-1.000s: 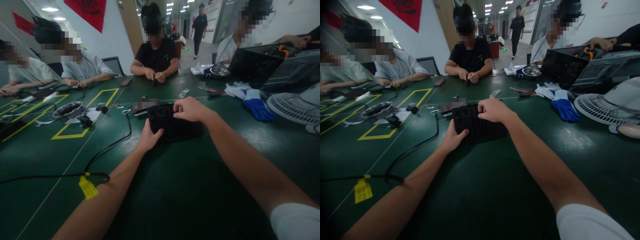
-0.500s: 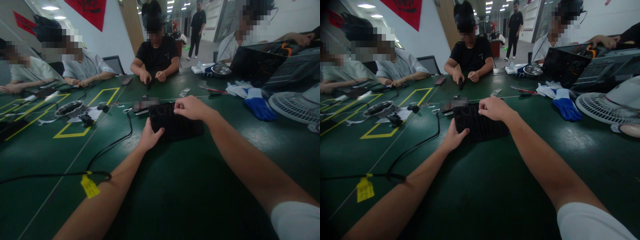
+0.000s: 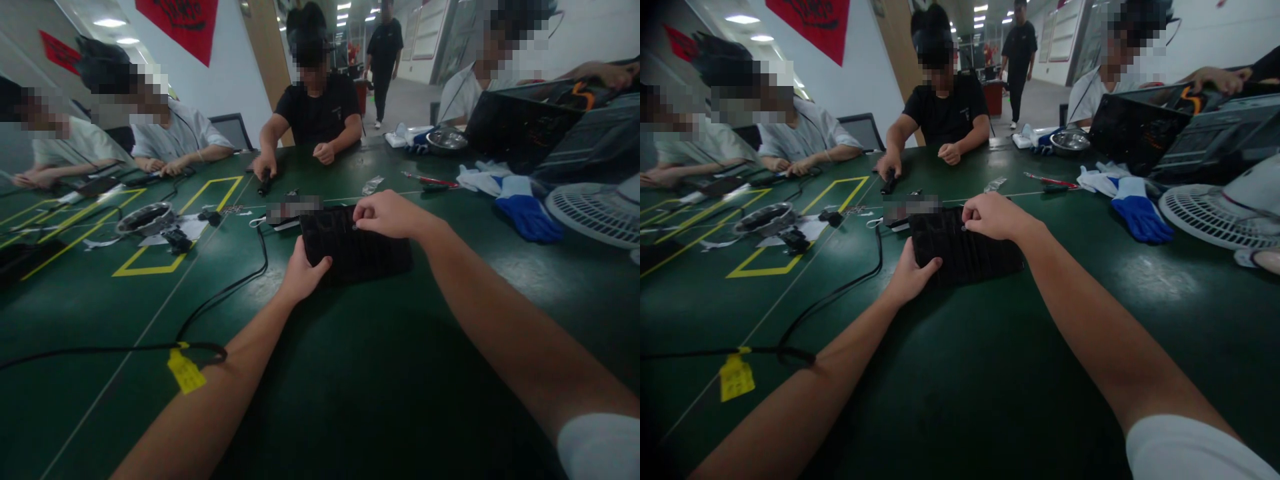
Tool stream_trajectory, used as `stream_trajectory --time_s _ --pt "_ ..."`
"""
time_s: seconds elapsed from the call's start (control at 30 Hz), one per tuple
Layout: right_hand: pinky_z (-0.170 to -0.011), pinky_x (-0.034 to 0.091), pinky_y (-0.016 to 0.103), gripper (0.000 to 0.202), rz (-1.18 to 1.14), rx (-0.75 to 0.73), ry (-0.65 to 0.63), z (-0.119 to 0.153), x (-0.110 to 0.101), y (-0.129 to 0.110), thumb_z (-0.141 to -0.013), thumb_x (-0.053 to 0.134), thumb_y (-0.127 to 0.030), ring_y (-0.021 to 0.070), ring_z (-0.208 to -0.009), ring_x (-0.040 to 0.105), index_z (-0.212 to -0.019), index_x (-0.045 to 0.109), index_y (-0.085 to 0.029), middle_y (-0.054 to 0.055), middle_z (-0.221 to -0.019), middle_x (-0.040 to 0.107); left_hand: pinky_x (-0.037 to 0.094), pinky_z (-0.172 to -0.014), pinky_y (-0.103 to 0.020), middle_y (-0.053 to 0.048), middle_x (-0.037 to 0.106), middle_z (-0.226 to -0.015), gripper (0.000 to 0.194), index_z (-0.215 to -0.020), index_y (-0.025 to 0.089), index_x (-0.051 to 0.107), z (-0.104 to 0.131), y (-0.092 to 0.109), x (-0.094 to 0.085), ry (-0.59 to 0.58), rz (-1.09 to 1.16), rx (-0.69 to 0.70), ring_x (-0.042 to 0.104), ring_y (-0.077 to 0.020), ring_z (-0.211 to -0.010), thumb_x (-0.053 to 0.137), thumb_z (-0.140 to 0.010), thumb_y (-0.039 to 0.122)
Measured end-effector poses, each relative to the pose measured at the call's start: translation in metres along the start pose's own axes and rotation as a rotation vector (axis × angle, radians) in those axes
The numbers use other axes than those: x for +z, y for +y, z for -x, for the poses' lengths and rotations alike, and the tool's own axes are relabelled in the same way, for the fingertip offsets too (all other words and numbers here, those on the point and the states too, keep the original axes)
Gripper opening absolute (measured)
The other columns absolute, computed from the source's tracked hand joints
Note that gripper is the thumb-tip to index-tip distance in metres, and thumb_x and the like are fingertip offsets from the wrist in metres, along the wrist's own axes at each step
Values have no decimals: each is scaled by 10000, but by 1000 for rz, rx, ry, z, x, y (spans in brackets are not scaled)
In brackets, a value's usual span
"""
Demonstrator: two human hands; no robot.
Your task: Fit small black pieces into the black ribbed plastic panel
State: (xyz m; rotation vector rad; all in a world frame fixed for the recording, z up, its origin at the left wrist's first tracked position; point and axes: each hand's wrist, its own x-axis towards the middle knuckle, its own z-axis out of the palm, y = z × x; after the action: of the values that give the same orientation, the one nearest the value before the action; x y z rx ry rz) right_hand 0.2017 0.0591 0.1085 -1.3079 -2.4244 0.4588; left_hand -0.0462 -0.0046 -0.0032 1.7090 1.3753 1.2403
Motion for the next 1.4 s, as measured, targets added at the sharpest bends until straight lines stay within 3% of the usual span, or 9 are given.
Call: stream_trajectory --time_s 0.7,1.4 --pt "-742 486 322 135 7 -9 -2 0 4 3 -862 780 -239 181 -750 701 -991 782 -199 22 -828 781 499 -1169 -562 -114 696 -1314 598 -1345 220 518 0 -1 1 11 -4 -5 663 -340 -1310 788 -819 307" --pt "-758 430 356 154 118 0 72 -2 10 1 -947 712 -376 210 -775 662 -965 783 -240 31 -820 762 479 -1191 -580 -115 696 -1325 604 -1360 222 523 -1 -1 0 5 13 -2 653 -350 -1330 786 -822 301"
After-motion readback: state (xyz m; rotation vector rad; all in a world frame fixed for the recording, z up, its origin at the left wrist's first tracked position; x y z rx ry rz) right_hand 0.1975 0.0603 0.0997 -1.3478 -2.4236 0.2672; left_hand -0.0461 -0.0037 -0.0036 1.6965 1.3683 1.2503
